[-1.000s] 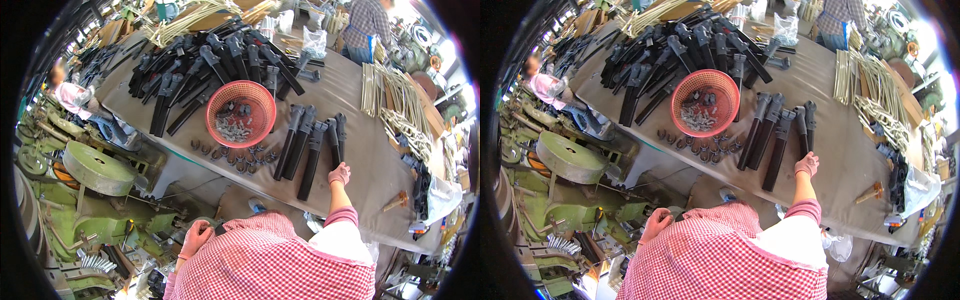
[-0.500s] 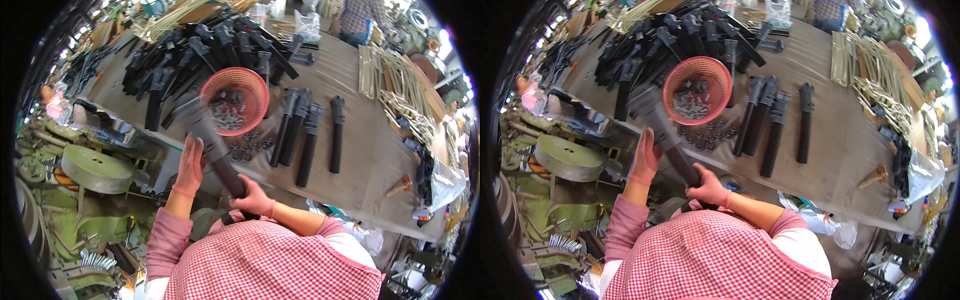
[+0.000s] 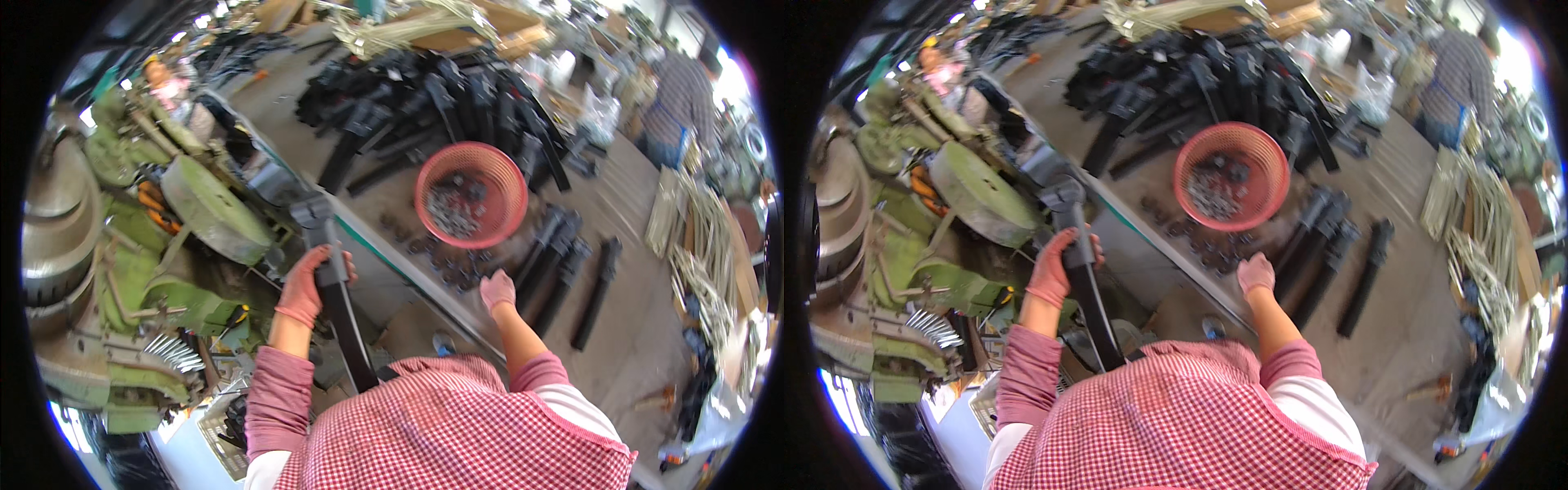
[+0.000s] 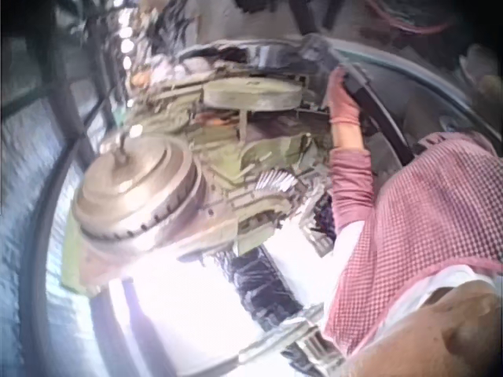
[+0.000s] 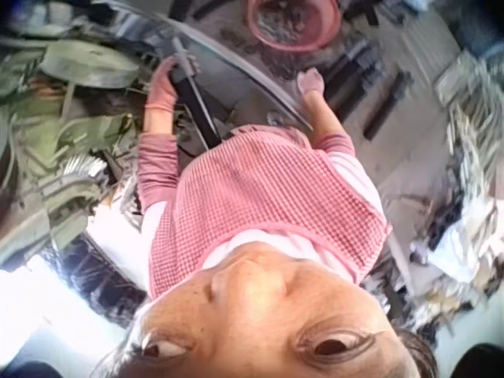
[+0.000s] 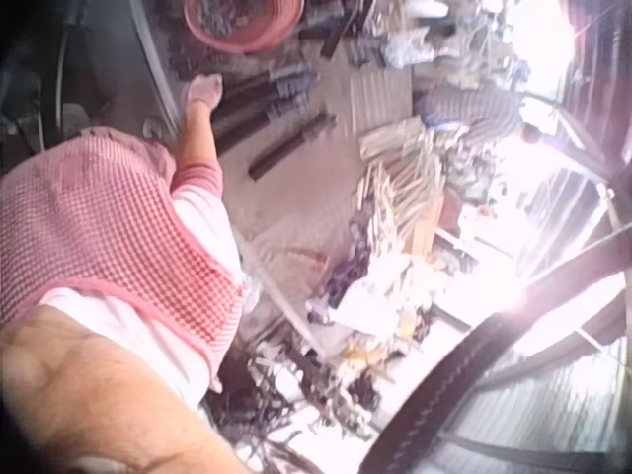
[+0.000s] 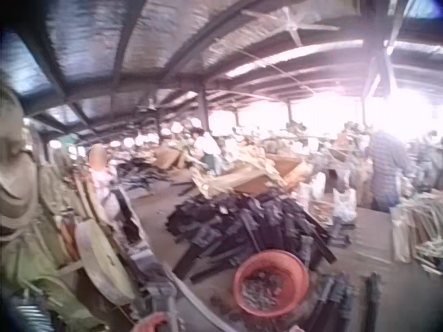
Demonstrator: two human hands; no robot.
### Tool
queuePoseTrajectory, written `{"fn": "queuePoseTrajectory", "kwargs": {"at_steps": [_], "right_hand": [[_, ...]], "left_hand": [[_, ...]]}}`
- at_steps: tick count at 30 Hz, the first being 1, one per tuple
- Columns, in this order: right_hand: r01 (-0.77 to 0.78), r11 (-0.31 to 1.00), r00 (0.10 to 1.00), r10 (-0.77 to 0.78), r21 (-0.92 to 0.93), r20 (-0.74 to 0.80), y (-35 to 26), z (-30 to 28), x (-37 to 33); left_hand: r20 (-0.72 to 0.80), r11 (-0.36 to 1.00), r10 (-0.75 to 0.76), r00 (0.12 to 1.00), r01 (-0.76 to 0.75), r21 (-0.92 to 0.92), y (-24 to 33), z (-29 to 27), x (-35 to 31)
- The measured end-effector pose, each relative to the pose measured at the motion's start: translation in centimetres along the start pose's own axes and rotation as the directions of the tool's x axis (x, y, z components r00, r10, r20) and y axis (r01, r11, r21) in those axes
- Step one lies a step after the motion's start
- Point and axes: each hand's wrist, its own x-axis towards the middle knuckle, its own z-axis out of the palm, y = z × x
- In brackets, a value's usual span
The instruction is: The person assembles garden tool handles by inserting metal rods into a press machine and attaching small metal components to the handle ends. They repeatedly pick up handles, operate the press, and place finished items on a table.
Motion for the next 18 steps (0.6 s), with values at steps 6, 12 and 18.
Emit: {"fn": "queuePoseTrajectory", "kwargs": {"at_steps": [6, 12, 18], "right_hand": [[-0.078, 0.988, 0.997, 0.080, -0.136, 0.007, -1.1, 0.8, 1.4], [-0.072, 0.969, 0.996, 0.083, -0.237, 0.037, -0.8, 0.7, 1.1], [0.222, 0.962, 0.928, -0.259, 0.160, 0.266, -5.3, -4.8, -5.5]], "left_hand": [[0.414, 0.987, 0.059, 0.908, 0.010, -0.162, -3.6, -2.5, -5.4], [0.236, 0.928, 0.266, 0.935, -0.314, 0.199, -2.4, -3.4, -8.6], [0.446, -0.389, 0.671, 0.593, -0.231, 0.892, -0.7, -3.4, -14.5]]}}
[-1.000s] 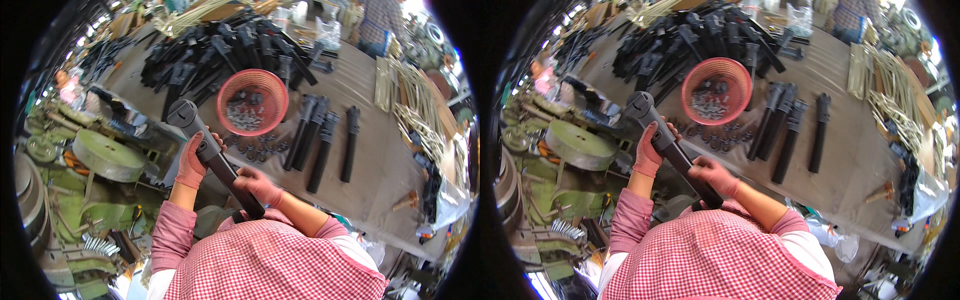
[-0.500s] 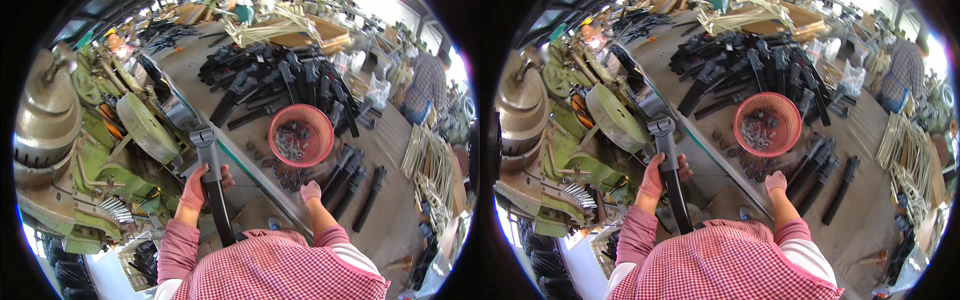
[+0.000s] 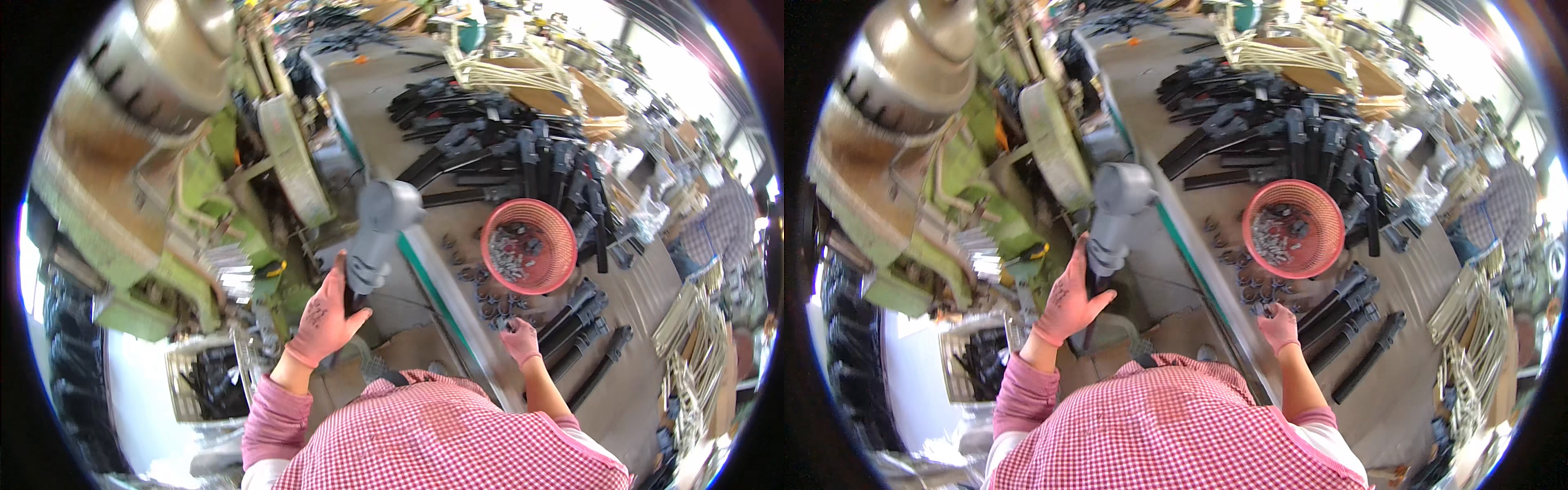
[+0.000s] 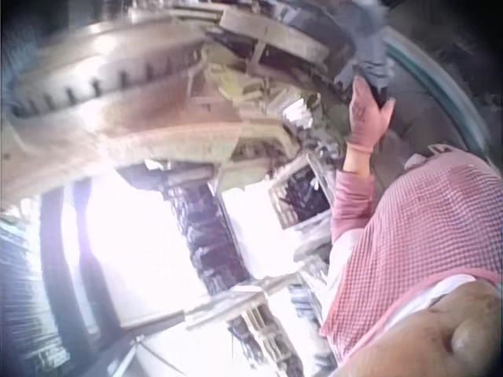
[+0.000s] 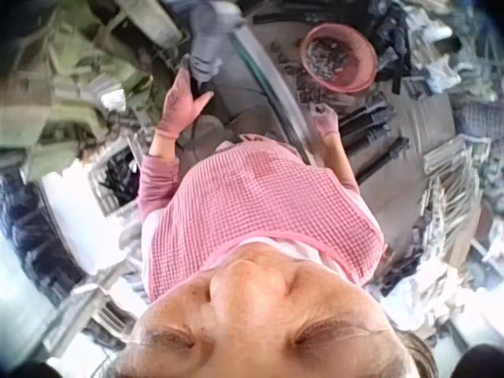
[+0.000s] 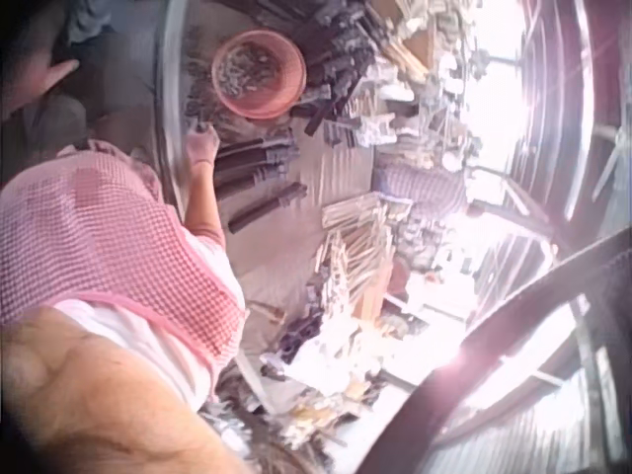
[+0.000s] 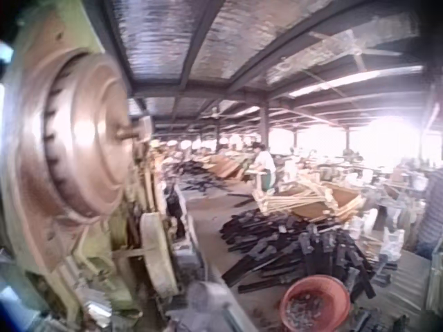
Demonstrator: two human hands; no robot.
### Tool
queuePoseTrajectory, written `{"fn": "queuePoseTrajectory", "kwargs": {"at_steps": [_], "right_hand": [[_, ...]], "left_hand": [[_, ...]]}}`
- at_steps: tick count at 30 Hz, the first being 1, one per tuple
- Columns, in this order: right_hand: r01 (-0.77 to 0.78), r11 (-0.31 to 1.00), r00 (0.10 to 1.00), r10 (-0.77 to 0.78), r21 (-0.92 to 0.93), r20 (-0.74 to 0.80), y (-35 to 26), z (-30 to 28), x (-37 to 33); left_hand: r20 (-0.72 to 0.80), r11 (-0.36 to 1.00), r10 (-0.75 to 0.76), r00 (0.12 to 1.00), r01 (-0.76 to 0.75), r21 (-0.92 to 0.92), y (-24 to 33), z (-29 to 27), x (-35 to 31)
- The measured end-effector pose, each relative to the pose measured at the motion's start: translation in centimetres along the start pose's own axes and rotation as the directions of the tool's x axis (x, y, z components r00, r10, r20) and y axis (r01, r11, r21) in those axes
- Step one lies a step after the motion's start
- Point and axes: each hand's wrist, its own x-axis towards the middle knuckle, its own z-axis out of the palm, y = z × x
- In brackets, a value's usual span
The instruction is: The person assembles garden tool handles by inserting metal rods into a press machine and attaching small metal components to the handle ends. They repeatedly pick up handles, operate the press, and place finished items on a table.
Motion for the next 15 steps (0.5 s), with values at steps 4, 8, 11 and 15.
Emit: {"fn": "queuePoseTrajectory", "kwargs": {"at_steps": [4, 8, 11, 15], "right_hand": [[0.082, 0.626, 0.804, -0.501, 0.776, 0.320, -10.5, 1.3, -2.8], [-0.014, 0.476, 0.538, -0.738, 0.879, 0.408, -18.6, 4.1, -6.5], [0.078, 0.498, 0.477, -0.780, 0.864, 0.406, -22.6, 6.8, -8.7], [0.000, 0.595, 0.555, -0.669, 0.804, 0.495, -25.2, 10.0, -11.5]], "left_hand": [[0.021, 0.989, -0.135, 0.991, 0.134, 0.055, 1.4, -0.5, -2.7], [0.012, 0.950, -0.312, 0.950, 0.312, -0.017, 2.2, -1.1, -5.4], [0.035, 0.911, -0.411, 0.911, 0.412, -0.033, 2.0, -2.5, -7.4], [0.002, 0.878, -0.473, 0.881, 0.471, -0.082, 1.6, -4.1, -10.2]]}}
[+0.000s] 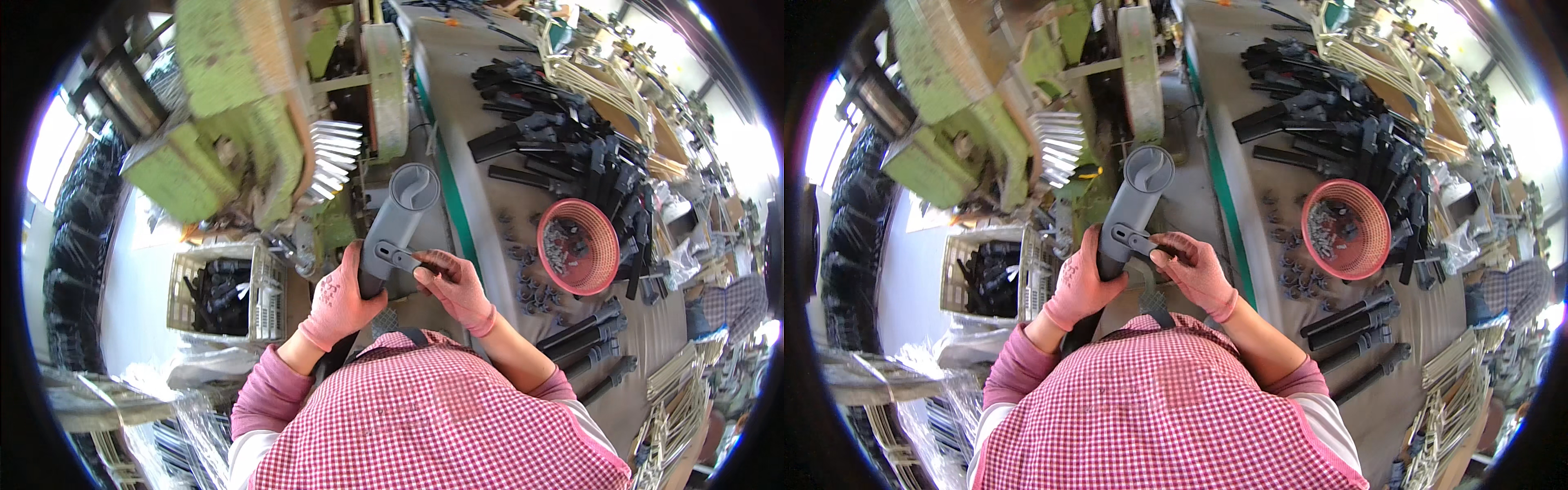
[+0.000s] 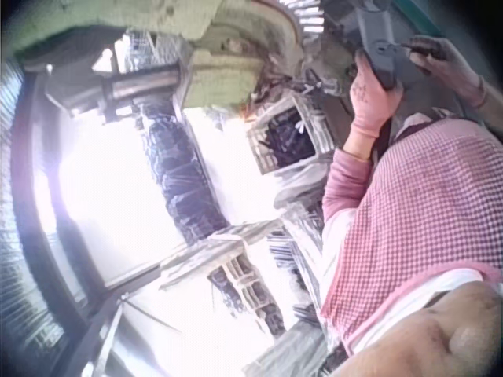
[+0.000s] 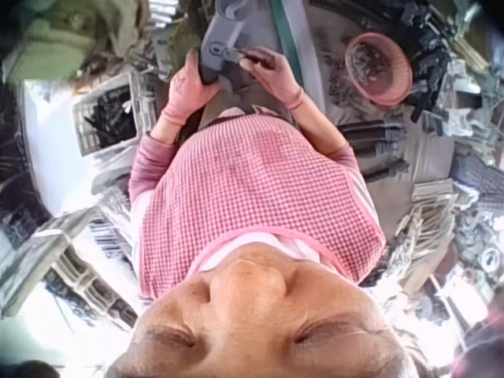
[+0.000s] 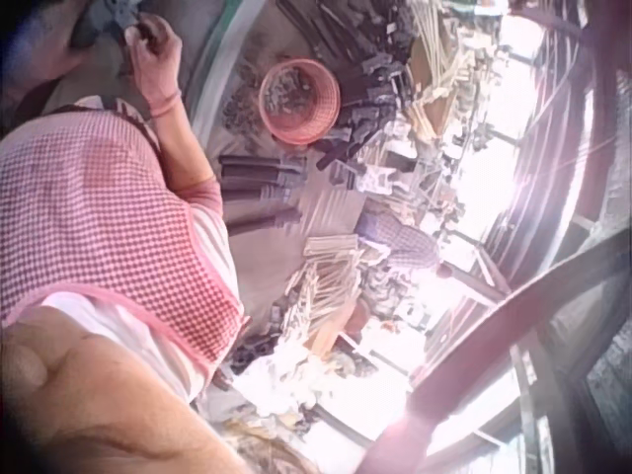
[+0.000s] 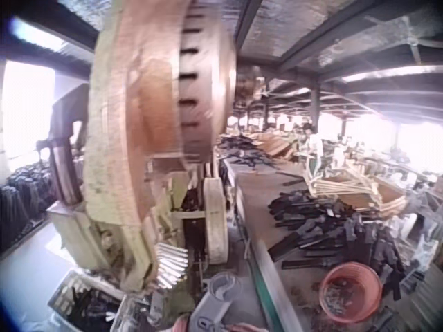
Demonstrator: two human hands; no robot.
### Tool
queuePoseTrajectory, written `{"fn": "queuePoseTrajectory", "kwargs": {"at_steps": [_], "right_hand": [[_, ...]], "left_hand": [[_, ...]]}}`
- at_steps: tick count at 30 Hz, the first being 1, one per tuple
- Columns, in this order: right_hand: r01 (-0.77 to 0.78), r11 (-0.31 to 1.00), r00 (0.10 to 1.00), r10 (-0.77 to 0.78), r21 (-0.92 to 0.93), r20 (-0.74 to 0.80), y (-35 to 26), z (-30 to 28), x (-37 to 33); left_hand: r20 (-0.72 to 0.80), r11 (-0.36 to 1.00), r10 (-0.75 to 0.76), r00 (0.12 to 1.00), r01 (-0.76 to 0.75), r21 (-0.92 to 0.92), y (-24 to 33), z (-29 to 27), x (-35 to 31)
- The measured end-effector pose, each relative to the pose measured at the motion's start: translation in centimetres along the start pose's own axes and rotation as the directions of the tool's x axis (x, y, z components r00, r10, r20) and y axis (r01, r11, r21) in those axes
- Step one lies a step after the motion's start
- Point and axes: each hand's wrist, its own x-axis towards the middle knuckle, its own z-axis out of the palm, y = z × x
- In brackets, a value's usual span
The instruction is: The person assembles garden tool handles by inserting metal rods into a press machine and attaching small metal components to the handle ends. They repeatedly pick up handles, operate the press, and place finished items on a table.
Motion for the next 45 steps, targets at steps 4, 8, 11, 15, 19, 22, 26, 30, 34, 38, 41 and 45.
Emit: {"fn": "queuePoseTrajectory", "kwargs": {"at_steps": [4, 8, 11, 15, 19, 22, 26, 30, 34, 38, 41, 45], "right_hand": [[-0.172, 0.967, 0.979, 0.189, 0.189, -0.078, 1.2, 2.8, 1.3], [-0.338, 0.884, 0.940, 0.336, 0.322, 0.064, 3.3, 4.3, 4.0], [-0.420, 0.832, 0.907, 0.395, 0.363, 0.147, 6.1, 5.9, 6.3], [-0.469, 0.786, 0.871, 0.339, 0.402, 0.355, 9.5, 7.2, 9.5], [-0.342, 0.825, 0.858, 0.079, 0.450, 0.507, 11.8, 8.9, 14.2], [-0.337, 0.838, 0.893, 0.140, 0.429, 0.428, 13.0, 10.5, 16.7], [-0.298, 0.811, 0.901, 0.064, 0.503, 0.430, 13.0, 11.6, 17.3], [-0.399, 0.727, 0.853, 0.070, 0.559, 0.518, 12.6, 11.5, 16.4], [-0.384, 0.715, 0.867, 0.061, 0.584, 0.495, 13.8, 12.0, 15.9], [-0.321, 0.771, 0.900, 0.068, 0.550, 0.430, 15.2, 12.2, 16.7], [-0.356, 0.810, 0.880, 0.124, 0.466, 0.458, 14.7, 11.9, 17.2], [-0.294, 0.781, 0.904, 0.041, 0.550, 0.425, 12.6, 12.4, 16.7]], "left_hand": [[-0.028, 0.990, -0.114, 0.993, 0.111, -0.087, -1.5, -0.9, -2.1], [-0.043, 0.969, -0.223, 0.974, 0.216, -0.123, -3.3, -1.3, -4.1], [-0.065, 0.948, -0.316, 0.947, 0.312, -0.063, -5.0, -2.0, -5.2], [-0.174, 0.933, -0.357, 0.918, 0.360, -0.017, -6.8, -3.3, -5.7], [-0.283, 0.919, -0.350, 0.893, 0.385, 0.080, -8.1, -5.2, -5.0], [-0.322, 0.902, -0.357, 0.877, 0.413, 0.127, -8.7, -6.4, -4.2], [-0.312, 0.877, -0.352, 0.883, 0.427, 0.219, -8.8, -7.0, -2.8], [-0.217, 0.866, -0.356, 0.909, 0.408, 0.289, -8.6, -8.1, -2.6], [-0.179, 0.809, -0.378, 0.908, 0.418, 0.413, -8.1, -8.6, -3.5], [-0.225, 0.821, -0.311, 0.923, 0.380, 0.426, -8.5, -7.9, -3.2], [-0.227, 0.814, -0.371, 0.900, 0.433, 0.387, -9.2, -7.5, -3.1], [-0.197, 0.874, -0.429, 0.882, 0.460, 0.154, -10.2, -7.4, -3.2]]}}
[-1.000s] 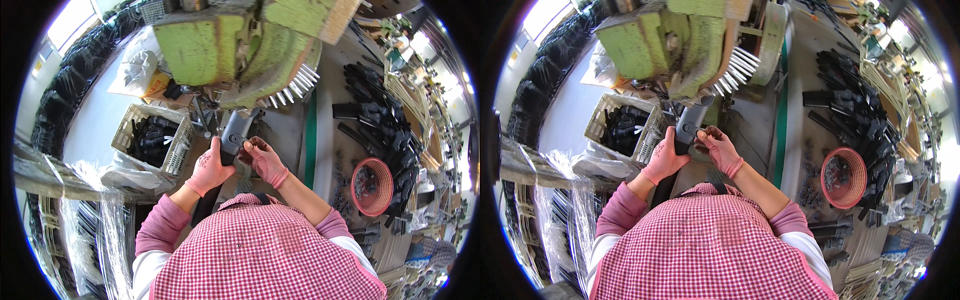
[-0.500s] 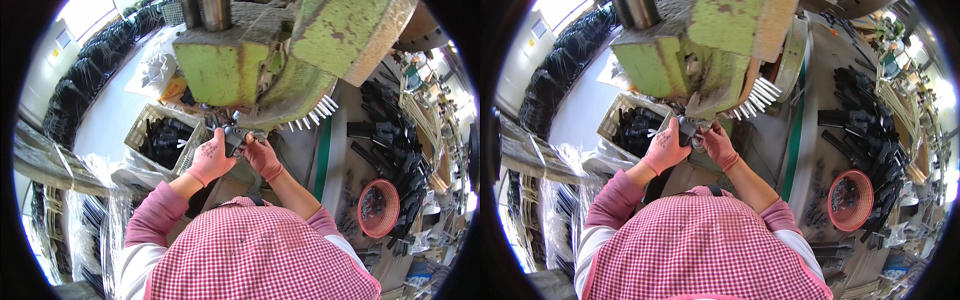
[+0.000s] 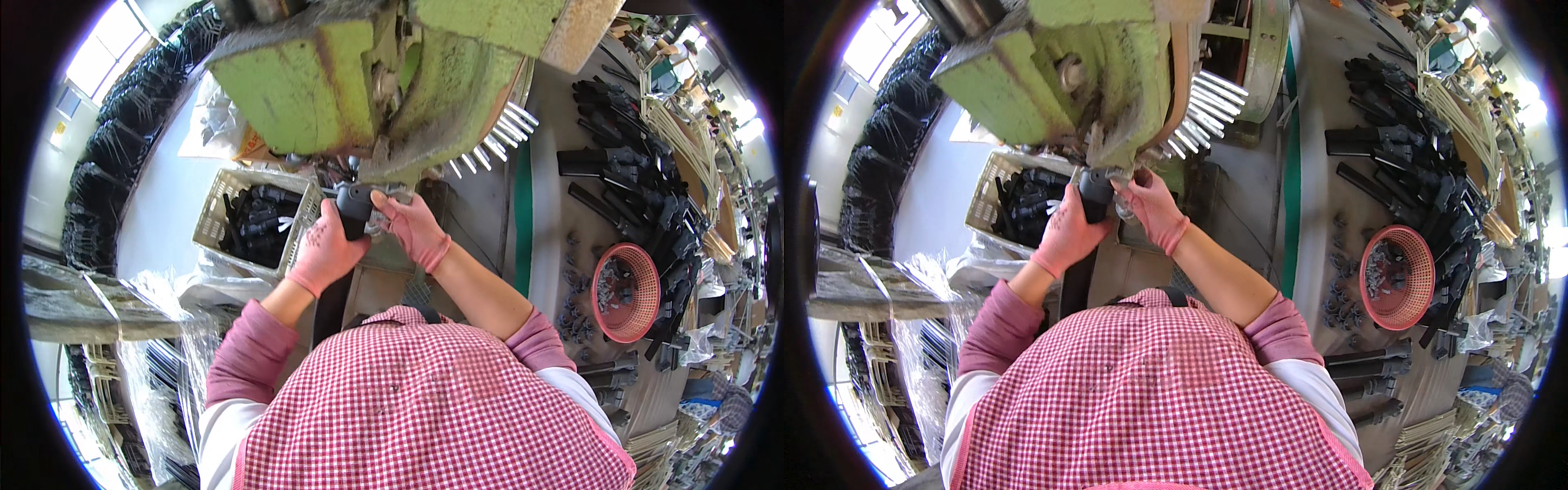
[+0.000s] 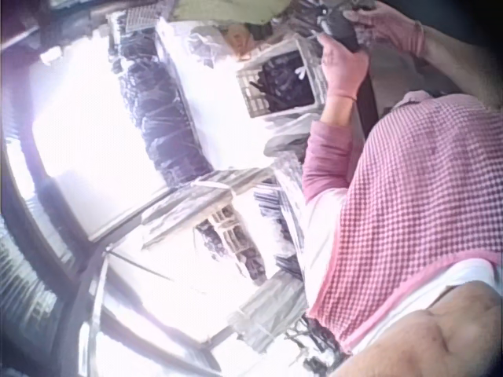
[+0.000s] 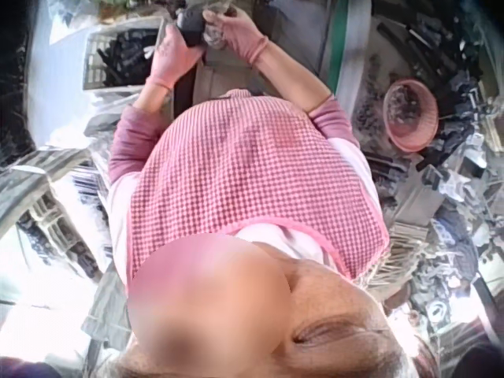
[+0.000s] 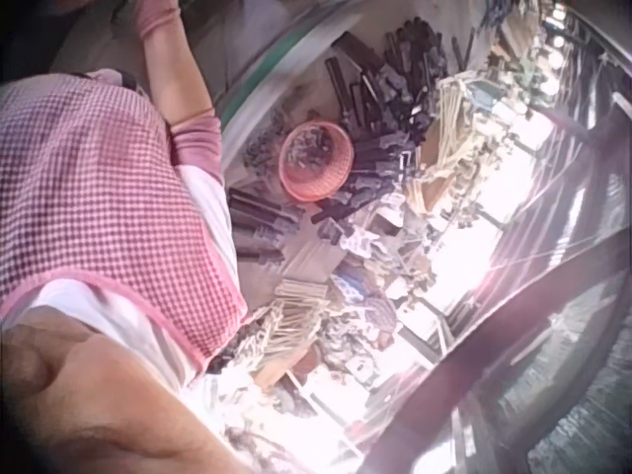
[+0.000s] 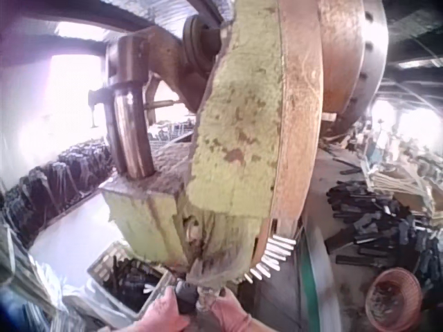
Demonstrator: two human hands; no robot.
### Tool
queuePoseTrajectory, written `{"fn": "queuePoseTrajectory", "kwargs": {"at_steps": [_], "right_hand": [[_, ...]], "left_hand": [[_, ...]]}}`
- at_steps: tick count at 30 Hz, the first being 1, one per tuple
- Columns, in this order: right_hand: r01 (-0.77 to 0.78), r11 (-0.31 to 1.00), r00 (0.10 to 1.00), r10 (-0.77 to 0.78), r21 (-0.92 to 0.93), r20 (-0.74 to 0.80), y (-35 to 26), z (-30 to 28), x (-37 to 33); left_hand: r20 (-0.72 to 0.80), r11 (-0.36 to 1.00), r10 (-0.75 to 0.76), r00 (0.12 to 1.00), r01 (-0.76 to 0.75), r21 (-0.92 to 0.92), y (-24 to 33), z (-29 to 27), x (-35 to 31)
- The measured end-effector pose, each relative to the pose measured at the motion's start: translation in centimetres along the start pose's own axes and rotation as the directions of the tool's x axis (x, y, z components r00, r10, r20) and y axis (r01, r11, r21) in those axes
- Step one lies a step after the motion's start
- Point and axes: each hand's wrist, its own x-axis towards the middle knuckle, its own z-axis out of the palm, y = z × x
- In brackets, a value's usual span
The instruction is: The person assembles garden tool handles by inserting metal rods into a press machine and attaching small metal components to the handle ends. They repeatedly pick up handles, operate the press, and place finished items on a table.
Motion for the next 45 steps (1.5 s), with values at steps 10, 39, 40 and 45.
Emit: {"fn": "queuePoseTrajectory", "kwargs": {"at_steps": [10, 39, 40, 45], "right_hand": [[-0.103, 0.882, 0.924, -0.086, -0.459, -0.373, 0.9, 1.9, -0.3], [-0.014, 0.955, 0.968, -0.061, -0.295, -0.244, 0.8, 0.9, -1.6], [0.091, 0.989, 0.991, -0.101, -0.117, -0.085, 1.1, 1.7, -1.9], [0.062, 0.993, 0.993, -0.071, 0.100, 0.092, 1.3, 3.1, -4.2]], "left_hand": [[0.348, 0.972, -0.183, 0.919, 0.222, -0.075, -2.2, 0.0, 2.2], [0.133, 0.968, 0.095, 0.987, -0.060, -0.242, -2.3, -1.9, 1.5], [0.162, 0.974, 0.045, 0.986, -0.007, -0.227, -2.2, -2.2, 1.5], [0.430, 0.744, 0.134, 0.893, 0.196, -0.639, 0.1, -0.3, 0.0]]}}
